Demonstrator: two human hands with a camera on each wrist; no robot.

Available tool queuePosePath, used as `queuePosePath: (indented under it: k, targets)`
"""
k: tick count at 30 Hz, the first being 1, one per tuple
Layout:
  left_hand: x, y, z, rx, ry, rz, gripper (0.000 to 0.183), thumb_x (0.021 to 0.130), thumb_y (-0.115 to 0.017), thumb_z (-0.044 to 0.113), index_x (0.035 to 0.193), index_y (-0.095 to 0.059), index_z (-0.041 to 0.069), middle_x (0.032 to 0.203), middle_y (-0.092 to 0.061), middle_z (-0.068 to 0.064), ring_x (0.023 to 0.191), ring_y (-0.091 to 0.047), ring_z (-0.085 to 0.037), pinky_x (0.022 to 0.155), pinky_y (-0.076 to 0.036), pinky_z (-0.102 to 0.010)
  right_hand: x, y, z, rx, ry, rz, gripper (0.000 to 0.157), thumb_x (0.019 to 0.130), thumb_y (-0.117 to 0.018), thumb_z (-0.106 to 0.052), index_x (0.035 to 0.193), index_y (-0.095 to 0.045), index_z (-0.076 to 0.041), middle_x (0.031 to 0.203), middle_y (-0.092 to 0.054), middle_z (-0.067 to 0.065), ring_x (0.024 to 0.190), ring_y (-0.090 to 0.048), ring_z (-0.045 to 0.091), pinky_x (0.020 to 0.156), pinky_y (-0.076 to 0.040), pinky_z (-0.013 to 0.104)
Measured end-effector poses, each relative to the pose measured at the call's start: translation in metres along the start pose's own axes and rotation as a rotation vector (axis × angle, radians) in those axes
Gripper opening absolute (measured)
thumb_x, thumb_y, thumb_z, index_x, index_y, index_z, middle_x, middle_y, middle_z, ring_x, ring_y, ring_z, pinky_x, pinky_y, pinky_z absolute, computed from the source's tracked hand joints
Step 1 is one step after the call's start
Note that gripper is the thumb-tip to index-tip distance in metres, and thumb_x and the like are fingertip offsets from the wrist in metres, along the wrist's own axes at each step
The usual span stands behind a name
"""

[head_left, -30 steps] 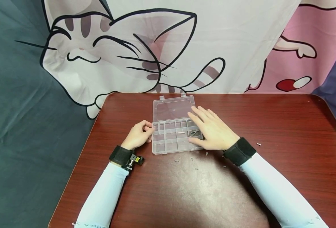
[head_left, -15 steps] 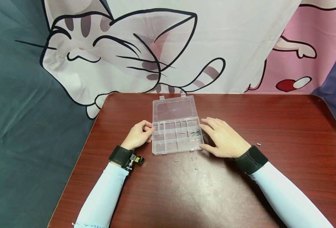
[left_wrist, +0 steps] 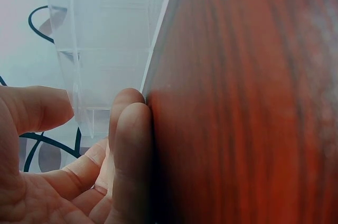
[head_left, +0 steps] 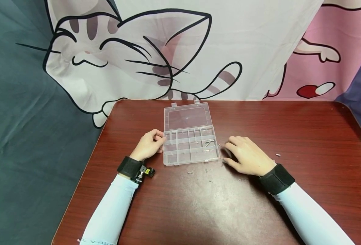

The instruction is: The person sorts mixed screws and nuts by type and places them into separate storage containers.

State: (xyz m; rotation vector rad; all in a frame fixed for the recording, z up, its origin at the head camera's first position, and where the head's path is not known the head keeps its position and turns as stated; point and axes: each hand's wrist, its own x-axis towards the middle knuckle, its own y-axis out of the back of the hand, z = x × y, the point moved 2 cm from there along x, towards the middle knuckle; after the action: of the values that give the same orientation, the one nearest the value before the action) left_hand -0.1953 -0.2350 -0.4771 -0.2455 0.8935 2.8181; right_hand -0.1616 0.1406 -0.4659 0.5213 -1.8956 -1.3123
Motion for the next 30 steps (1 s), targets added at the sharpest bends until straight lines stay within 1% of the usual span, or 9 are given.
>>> queuePosePath:
  k: [3, 6, 10, 16, 23, 30]
  targets:
    - [0.000, 0.000, 0.000, -0.001, 0.008, 0.001, 0.024, 0.103, -0.062, 0.023, 0.120, -0.062, 0.006, 0.088, -0.067, -0.010, 0.065, -0.069, -0.015, 0.064, -0.062, -0.028, -0.002, 0.000, 0.000, -0.012, 0.023, 0.005, 0.024, 0.082, -0.082, -0.025, 0.097, -0.071, -0.010, 0.086, -0.055, 0.000, 0.075, -0.054, 0.019, 0.072, -0.051, 0.043]
    - [0.000, 0.001, 0.000, 0.004, 0.011, 0.000, 0.025, 0.103, -0.062, 0.024, 0.121, -0.061, 0.006, 0.089, -0.067, -0.010, 0.065, -0.069, -0.015, 0.065, -0.062, -0.028, -0.002, -0.001, -0.001, -0.016, 0.040, 0.007, 0.022, 0.080, -0.084, -0.020, 0.095, -0.072, -0.010, 0.086, -0.056, 0.000, 0.075, -0.056, 0.020, 0.071, -0.052, 0.043]
    - [0.001, 0.000, 0.000, 0.017, 0.006, -0.001, 0.025, 0.104, -0.061, 0.023, 0.122, -0.061, 0.006, 0.089, -0.067, -0.010, 0.064, -0.068, -0.015, 0.065, -0.062, -0.028, -0.002, -0.002, -0.004, -0.028, 0.046, -0.002, 0.022, 0.078, -0.087, -0.018, 0.094, -0.073, -0.012, 0.087, -0.057, 0.000, 0.078, -0.059, 0.020, 0.073, -0.052, 0.044]
    - [0.000, 0.000, 0.001, 0.014, 0.004, 0.004, 0.024, 0.103, -0.062, 0.023, 0.120, -0.061, 0.006, 0.087, -0.067, -0.010, 0.063, -0.068, -0.015, 0.065, -0.062, -0.028, -0.001, -0.003, -0.008, -0.045, 0.028, -0.007, 0.022, 0.075, -0.089, -0.015, 0.090, -0.073, -0.015, 0.086, -0.055, -0.002, 0.079, -0.060, 0.020, 0.075, -0.051, 0.044]
    - [0.001, 0.000, 0.000, 0.006, 0.012, 0.007, 0.023, 0.103, -0.063, 0.024, 0.118, -0.062, 0.008, 0.086, -0.066, -0.009, 0.064, -0.069, -0.016, 0.065, -0.062, -0.029, 0.001, -0.004, -0.011, -0.065, 0.043, 0.026, 0.022, 0.074, -0.089, -0.012, 0.085, -0.070, -0.014, 0.080, -0.057, 0.000, 0.076, -0.061, 0.023, 0.071, -0.051, 0.043]
    - [0.000, 0.000, 0.000, 0.011, 0.004, 0.007, 0.023, 0.103, -0.063, 0.023, 0.119, -0.062, 0.007, 0.086, -0.066, -0.009, 0.063, -0.068, -0.015, 0.065, -0.062, -0.028, 0.003, -0.005, -0.013, -0.080, 0.037, 0.031, 0.022, 0.075, -0.086, -0.008, 0.077, -0.065, -0.014, 0.074, -0.057, -0.001, 0.071, -0.058, 0.024, 0.066, -0.048, 0.040]
